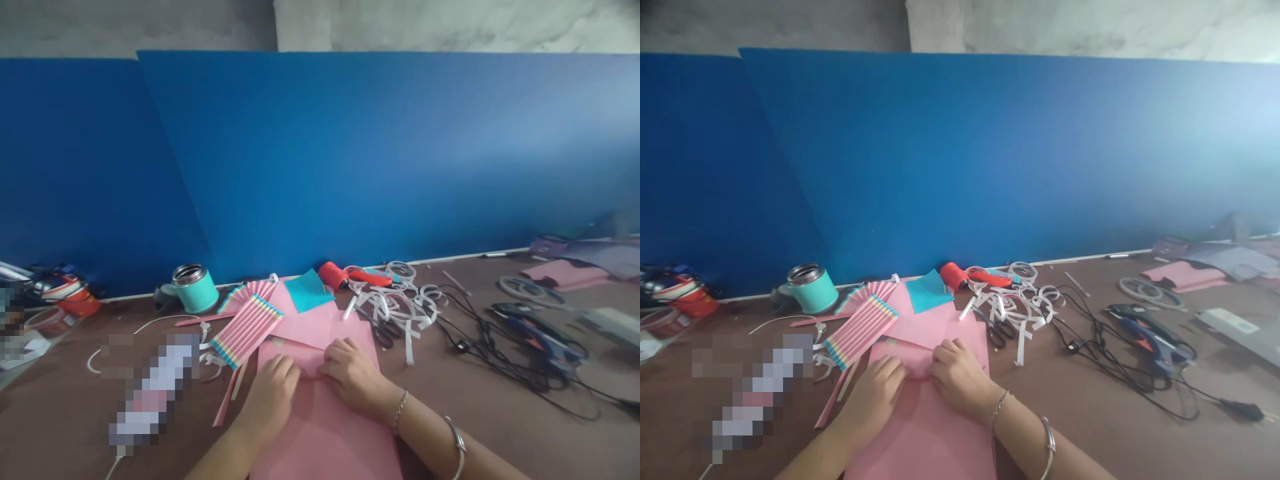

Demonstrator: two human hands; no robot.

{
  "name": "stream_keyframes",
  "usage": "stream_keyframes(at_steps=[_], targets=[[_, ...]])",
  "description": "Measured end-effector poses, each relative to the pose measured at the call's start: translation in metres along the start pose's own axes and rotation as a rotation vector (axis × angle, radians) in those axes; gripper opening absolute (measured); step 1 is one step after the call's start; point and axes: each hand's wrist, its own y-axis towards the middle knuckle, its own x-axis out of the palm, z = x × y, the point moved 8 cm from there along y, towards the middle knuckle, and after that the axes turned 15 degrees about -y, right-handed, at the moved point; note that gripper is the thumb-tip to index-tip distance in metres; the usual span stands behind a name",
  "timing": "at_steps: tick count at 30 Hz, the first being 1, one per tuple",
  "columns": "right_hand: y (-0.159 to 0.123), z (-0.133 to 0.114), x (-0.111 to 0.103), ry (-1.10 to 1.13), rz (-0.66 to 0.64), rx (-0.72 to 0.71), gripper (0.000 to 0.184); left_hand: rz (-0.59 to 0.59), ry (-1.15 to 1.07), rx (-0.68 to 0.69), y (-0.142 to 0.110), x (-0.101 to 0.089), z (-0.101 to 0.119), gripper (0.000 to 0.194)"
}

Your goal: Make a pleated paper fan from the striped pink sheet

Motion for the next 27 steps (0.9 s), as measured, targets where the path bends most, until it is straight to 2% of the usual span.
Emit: stream_keyframes(at_steps=[5, 9, 16, 20, 27], targets=[[-0.004, 0.013, 0.01, 0.127, -0.097, 0.058, 0.023, -0.002, -0.156, -0.061, -0.001, -0.011, -0.016, 0.023], [-0.003, 0.026, 0.011, 0.2, -0.12, 0.146, 0.015, 0.017, -0.219, -0.101, -0.001, -0.015, -0.025, 0.02], [-0.002, 0.028, 0.003, 0.285, -0.136, 0.072, 0.017, -0.025, -0.422, -0.145, 0.0, -0.015, -0.044, 0.023], [-0.004, 0.041, 0.011, 0.395, -0.164, 0.227, 0.012, -0.031, -0.486, -0.213, 0.0, -0.019, -0.055, 0.021], [-0.001, 0.041, 0.013, 0.289, -0.166, 0.204, 0.026, 0.013, -0.444, -0.226, 0.001, -0.016, -0.057, 0.024]])
